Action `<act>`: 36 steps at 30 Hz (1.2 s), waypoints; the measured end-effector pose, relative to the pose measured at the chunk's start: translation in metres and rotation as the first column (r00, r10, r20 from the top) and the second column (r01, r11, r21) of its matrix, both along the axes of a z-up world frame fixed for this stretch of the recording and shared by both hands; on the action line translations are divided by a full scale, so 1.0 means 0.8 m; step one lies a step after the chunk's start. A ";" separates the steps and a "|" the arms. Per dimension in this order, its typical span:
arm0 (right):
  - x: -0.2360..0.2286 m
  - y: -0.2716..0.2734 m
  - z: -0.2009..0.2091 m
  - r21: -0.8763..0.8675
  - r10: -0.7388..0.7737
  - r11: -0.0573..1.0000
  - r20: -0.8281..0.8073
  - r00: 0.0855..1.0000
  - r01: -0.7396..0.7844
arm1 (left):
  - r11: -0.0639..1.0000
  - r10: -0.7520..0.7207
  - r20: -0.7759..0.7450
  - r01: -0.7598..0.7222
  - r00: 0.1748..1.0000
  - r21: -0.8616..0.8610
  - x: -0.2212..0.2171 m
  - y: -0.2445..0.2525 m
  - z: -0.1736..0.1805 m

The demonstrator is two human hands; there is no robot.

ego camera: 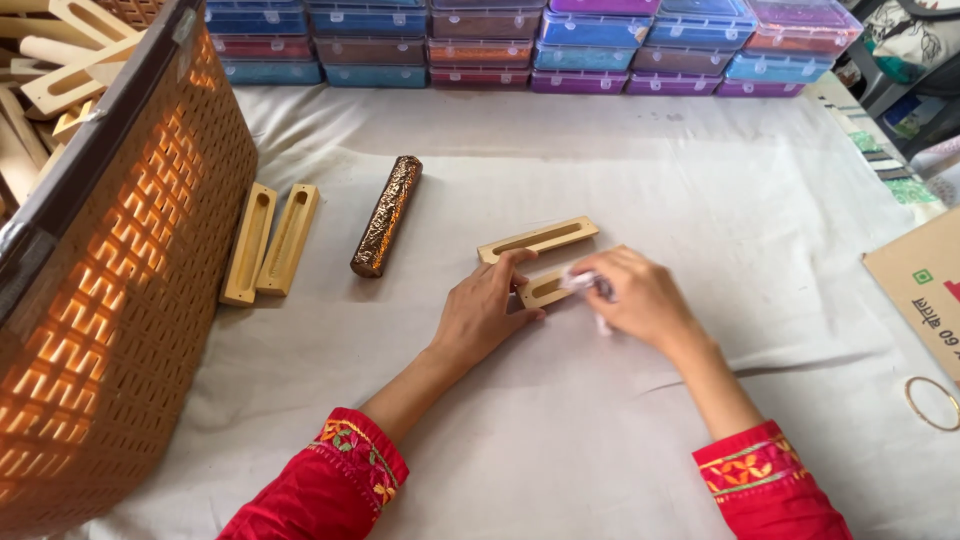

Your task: Cleaning and wiping small wooden parts in a workspace.

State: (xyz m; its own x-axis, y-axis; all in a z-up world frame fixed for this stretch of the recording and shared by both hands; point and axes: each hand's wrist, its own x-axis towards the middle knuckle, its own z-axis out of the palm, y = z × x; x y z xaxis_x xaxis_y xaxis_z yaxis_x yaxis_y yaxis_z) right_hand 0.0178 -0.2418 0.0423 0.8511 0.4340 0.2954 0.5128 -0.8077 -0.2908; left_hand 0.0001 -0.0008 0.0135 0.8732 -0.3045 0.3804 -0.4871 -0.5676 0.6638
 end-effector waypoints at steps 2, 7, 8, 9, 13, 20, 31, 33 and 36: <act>-0.007 0.001 0.012 -0.022 -0.028 0.999 0.042 0.999 0.029 | 1.000 0.006 -0.014 -0.006 1.000 0.011 -0.001 0.000 0.001; -0.016 0.027 -0.017 -0.001 0.181 0.983 0.224 0.958 -0.186 | 0.999 0.012 -0.022 -0.011 1.000 0.030 0.001 0.000 -0.001; -0.028 0.043 -0.001 0.035 0.211 0.974 0.211 0.954 -0.223 | 0.999 0.012 -0.013 -0.012 1.000 0.034 0.001 0.001 -0.003; -0.040 0.059 0.014 0.071 0.241 0.963 0.199 0.950 -0.259 | 0.999 0.012 -0.004 -0.012 1.000 0.038 0.001 0.002 -0.005; -0.003 -0.001 -0.008 -0.003 0.245 0.967 0.267 0.932 -0.254 | 0.999 0.014 -0.037 -0.012 0.999 0.047 0.001 0.002 -0.005; -0.022 0.034 -0.006 -0.022 0.163 0.986 0.363 0.917 -0.167 | 0.998 0.052 -0.026 -0.053 0.998 -0.030 0.008 -0.001 -0.018; -0.002 -0.014 -0.018 -0.133 0.015 0.991 0.308 0.951 0.027 | 0.995 0.076 -0.004 -0.077 0.997 -0.067 0.014 -0.013 -0.020; -0.022 0.029 -0.001 -0.066 0.091 0.995 0.211 0.973 -0.078 | 0.991 0.115 -0.069 -0.119 0.991 -0.054 0.009 0.001 -0.014; -0.021 0.047 -0.028 -0.173 0.262 0.961 0.307 0.915 -0.217 | 0.991 0.121 -0.015 -0.122 0.993 -0.059 0.010 -0.004 -0.026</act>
State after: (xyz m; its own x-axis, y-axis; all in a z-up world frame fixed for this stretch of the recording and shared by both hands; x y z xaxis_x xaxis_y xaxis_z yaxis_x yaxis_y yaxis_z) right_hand 0.0008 -0.2039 0.0201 0.5841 0.6671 0.4624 0.7434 -0.6684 0.0254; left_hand 0.0083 -0.0041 -0.0071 0.9069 -0.1730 0.3843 -0.4090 -0.5813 0.7035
